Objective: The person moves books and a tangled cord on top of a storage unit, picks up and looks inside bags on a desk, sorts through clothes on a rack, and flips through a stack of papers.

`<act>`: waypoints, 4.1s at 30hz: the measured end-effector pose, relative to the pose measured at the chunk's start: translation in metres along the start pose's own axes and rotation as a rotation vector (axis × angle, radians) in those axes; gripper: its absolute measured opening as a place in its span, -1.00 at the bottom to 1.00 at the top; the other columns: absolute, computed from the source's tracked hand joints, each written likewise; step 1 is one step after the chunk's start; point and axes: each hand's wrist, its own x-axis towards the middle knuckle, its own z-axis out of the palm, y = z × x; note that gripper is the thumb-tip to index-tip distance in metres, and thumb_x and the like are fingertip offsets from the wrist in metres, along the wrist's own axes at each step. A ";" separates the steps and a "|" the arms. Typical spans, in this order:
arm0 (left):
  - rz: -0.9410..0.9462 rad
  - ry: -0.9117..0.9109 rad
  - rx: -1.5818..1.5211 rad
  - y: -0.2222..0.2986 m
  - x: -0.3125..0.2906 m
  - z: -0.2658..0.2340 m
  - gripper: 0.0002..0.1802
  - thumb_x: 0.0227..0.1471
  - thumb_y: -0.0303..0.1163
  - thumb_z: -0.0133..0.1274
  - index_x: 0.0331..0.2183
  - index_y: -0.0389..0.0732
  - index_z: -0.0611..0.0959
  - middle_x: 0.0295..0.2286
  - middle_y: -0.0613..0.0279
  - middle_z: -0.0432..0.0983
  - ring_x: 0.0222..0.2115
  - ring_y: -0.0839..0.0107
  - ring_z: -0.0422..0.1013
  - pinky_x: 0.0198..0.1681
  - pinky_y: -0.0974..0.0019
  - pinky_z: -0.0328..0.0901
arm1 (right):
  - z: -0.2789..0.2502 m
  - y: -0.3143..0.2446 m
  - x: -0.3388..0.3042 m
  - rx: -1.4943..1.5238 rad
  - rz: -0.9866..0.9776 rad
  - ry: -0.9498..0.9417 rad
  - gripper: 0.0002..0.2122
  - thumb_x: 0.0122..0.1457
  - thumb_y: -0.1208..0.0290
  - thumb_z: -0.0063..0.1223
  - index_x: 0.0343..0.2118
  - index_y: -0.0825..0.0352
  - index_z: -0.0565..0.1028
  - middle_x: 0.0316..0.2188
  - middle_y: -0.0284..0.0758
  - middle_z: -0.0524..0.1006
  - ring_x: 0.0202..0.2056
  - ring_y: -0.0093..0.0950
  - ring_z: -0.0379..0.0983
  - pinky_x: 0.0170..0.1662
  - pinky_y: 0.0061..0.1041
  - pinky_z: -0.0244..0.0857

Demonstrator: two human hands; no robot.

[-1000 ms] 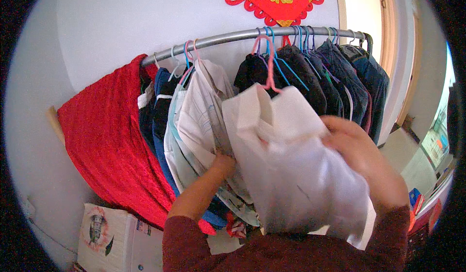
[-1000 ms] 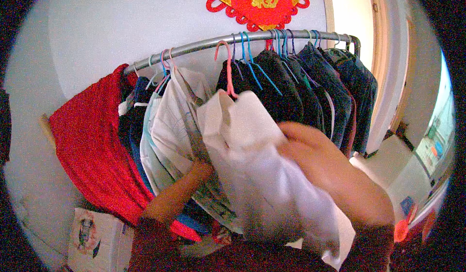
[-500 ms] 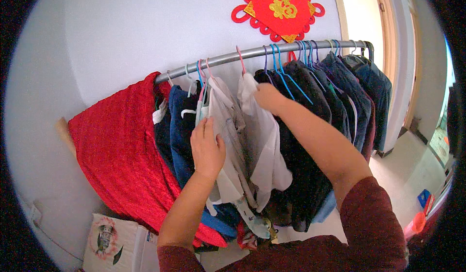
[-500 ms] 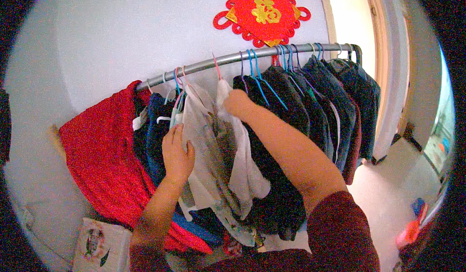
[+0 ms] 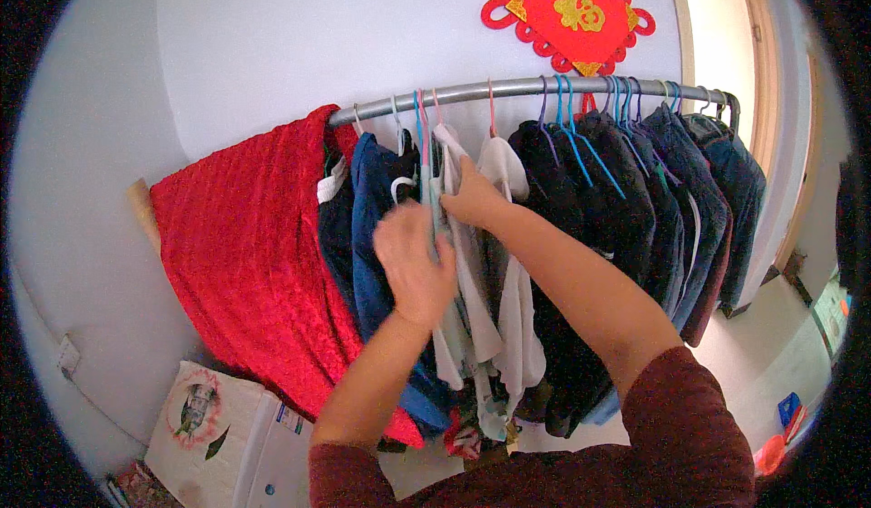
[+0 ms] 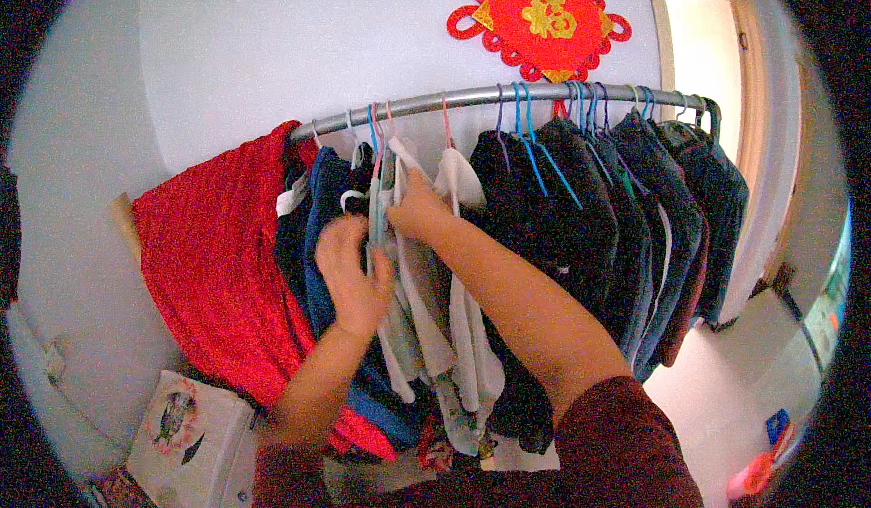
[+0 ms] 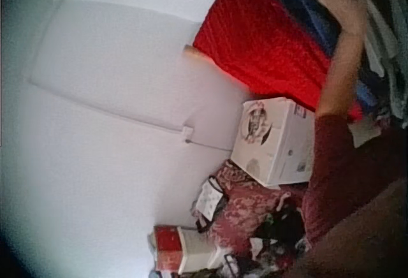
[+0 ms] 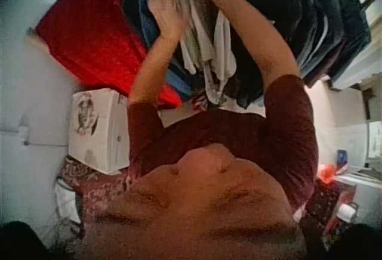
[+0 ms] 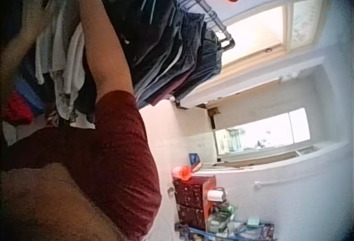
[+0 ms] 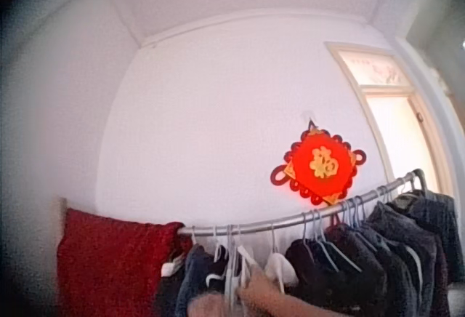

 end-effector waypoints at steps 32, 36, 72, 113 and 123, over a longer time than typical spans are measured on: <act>-0.751 -0.633 -0.562 -0.005 -0.142 0.036 -0.45 -0.19 -0.54 -0.14 -0.06 -0.31 0.21 -0.20 -0.11 0.28 -0.26 0.14 0.30 -0.18 0.33 0.19 | 0.023 0.018 -0.089 0.188 0.179 -0.052 -0.29 -0.23 0.43 -0.01 0.04 0.34 -0.07 -0.15 -0.01 0.28 -0.11 -0.15 0.22 -0.02 -0.39 0.06; -0.326 -0.512 -0.335 -0.019 -0.133 0.011 -0.51 -0.26 -0.58 -0.09 -0.14 -0.28 0.33 -0.20 -0.07 0.27 -0.20 0.06 0.23 -0.11 0.22 0.12 | 0.017 0.068 -0.077 0.276 0.153 -0.015 -0.36 -0.22 0.41 0.03 -0.01 0.36 0.06 -0.18 -0.06 0.31 -0.15 -0.19 0.26 -0.06 -0.40 0.10; -0.462 -0.073 0.337 -0.175 -0.096 -0.071 -0.80 -0.16 -0.53 -0.05 -0.37 -0.32 0.38 -0.46 0.07 0.32 -0.39 0.22 0.26 -0.25 0.31 0.15 | 0.087 -0.072 -0.080 0.203 -0.426 0.201 -0.14 -0.25 0.14 0.13 0.06 0.37 -0.14 0.07 0.03 -0.19 0.10 -0.05 -0.32 0.12 -0.27 -0.36; -0.495 -0.586 0.089 -0.187 0.096 0.002 -0.58 -0.16 -0.55 -0.25 -0.15 -0.35 0.32 -0.24 -0.09 0.33 -0.17 0.14 0.26 -0.11 0.33 0.13 | 0.160 0.058 0.228 0.843 -0.057 -0.151 -0.53 0.10 0.07 -0.47 -0.15 0.38 0.30 -0.13 -0.17 0.29 -0.10 -0.40 0.18 -0.01 -0.50 -0.05; -0.785 -0.575 -0.091 -0.308 0.105 0.117 -0.56 -0.16 -0.44 -0.18 -0.15 -0.39 0.33 -0.28 -0.14 0.35 -0.27 0.16 0.30 -0.20 0.30 0.17 | 0.139 0.040 0.274 0.495 -0.254 -0.416 -0.52 -0.09 -0.02 -0.10 -0.34 0.39 0.43 -0.38 -0.21 0.45 -0.36 -0.43 0.38 -0.29 -0.45 0.23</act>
